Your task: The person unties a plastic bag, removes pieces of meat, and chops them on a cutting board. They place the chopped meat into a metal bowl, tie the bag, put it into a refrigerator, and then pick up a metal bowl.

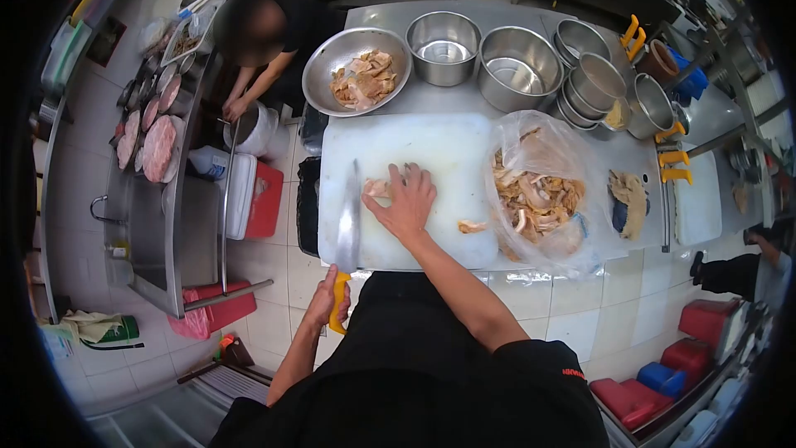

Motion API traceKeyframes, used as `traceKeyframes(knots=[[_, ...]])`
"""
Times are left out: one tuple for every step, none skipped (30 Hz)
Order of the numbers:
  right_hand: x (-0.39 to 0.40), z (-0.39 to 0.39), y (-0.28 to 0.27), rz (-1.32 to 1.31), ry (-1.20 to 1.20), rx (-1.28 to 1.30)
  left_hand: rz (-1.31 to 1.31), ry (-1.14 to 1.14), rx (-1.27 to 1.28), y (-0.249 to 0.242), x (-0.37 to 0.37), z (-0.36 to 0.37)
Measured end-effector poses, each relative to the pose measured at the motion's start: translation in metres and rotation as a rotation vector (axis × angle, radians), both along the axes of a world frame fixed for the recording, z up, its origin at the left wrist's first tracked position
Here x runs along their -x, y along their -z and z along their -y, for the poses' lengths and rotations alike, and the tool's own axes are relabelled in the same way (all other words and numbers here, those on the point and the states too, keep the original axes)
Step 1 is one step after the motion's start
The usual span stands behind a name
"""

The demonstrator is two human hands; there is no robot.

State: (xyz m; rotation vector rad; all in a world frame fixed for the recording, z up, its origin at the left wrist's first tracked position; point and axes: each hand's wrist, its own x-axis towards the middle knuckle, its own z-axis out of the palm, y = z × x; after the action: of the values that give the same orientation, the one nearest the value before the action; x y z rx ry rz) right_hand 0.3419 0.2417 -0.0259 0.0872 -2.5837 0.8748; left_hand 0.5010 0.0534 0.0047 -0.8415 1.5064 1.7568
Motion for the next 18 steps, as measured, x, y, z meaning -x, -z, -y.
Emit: traceKeyframes(knots=[[0.002,0.008,0.001,0.008,-0.005,-0.006,0.008,-0.005,-0.006,-0.001,0.002,-0.005],[0.004,0.014,0.003,0.024,-0.02,-0.004,0.015,0.076,0.0,-0.002,0.004,-0.011],[0.005,0.019,0.007,0.038,-0.036,-0.004,0.02,0.157,0.005,0.0,0.004,-0.016],[0.007,0.024,0.016,0.008,-0.033,-0.03,0.031,0.138,-0.053,0.007,0.004,-0.018],[0.009,0.025,0.022,0.01,-0.037,-0.034,0.032,0.134,-0.058,0.008,0.005,-0.018],[0.011,0.025,0.025,0.004,-0.051,-0.018,0.027,0.141,-0.051,0.005,0.008,-0.016],[0.012,0.025,0.028,-0.001,-0.065,-0.001,0.021,0.149,-0.044,0.002,0.011,-0.016],[0.014,0.026,0.03,-0.001,-0.068,-0.006,0.021,0.146,-0.048,-0.002,0.013,-0.016],[0.018,0.029,0.028,-0.059,-0.02,0.105,0.017,0.146,-0.046,-0.007,0.018,-0.015],[0.025,0.031,0.024,-0.124,0.03,0.218,0.007,0.149,-0.04,-0.013,0.025,-0.015],[0.036,0.034,0.022,-0.131,0.031,0.219,0.001,0.152,-0.038,-0.019,0.035,-0.015],[0.054,0.038,0.008,-0.192,0.044,0.221,-0.062,0.136,0.0,-0.026,0.048,-0.016],[0.076,0.041,-0.008,-0.253,0.061,0.224,-0.125,0.125,0.038,-0.036,0.063,-0.015],[0.101,0.046,-0.023,-0.303,0.036,0.243,-0.155,0.096,0.055,-0.052,0.081,-0.015],[0.129,0.051,-0.039,-0.352,0.014,0.259,-0.158,0.112,0.058,-0.065,0.096,-0.012],[0.157,0.057,-0.053,-0.321,0.009,0.306,-0.198,0.062,0.075,-0.076,0.109,-0.008],[0.182,0.061,-0.067,-0.29,0.004,0.35,-0.24,0.011,0.089,-0.086,0.116,-0.005],[0.197,0.061,-0.081,-0.201,-0.014,0.376,-0.233,-0.013,0.117,-0.098,0.118,-0.004]])
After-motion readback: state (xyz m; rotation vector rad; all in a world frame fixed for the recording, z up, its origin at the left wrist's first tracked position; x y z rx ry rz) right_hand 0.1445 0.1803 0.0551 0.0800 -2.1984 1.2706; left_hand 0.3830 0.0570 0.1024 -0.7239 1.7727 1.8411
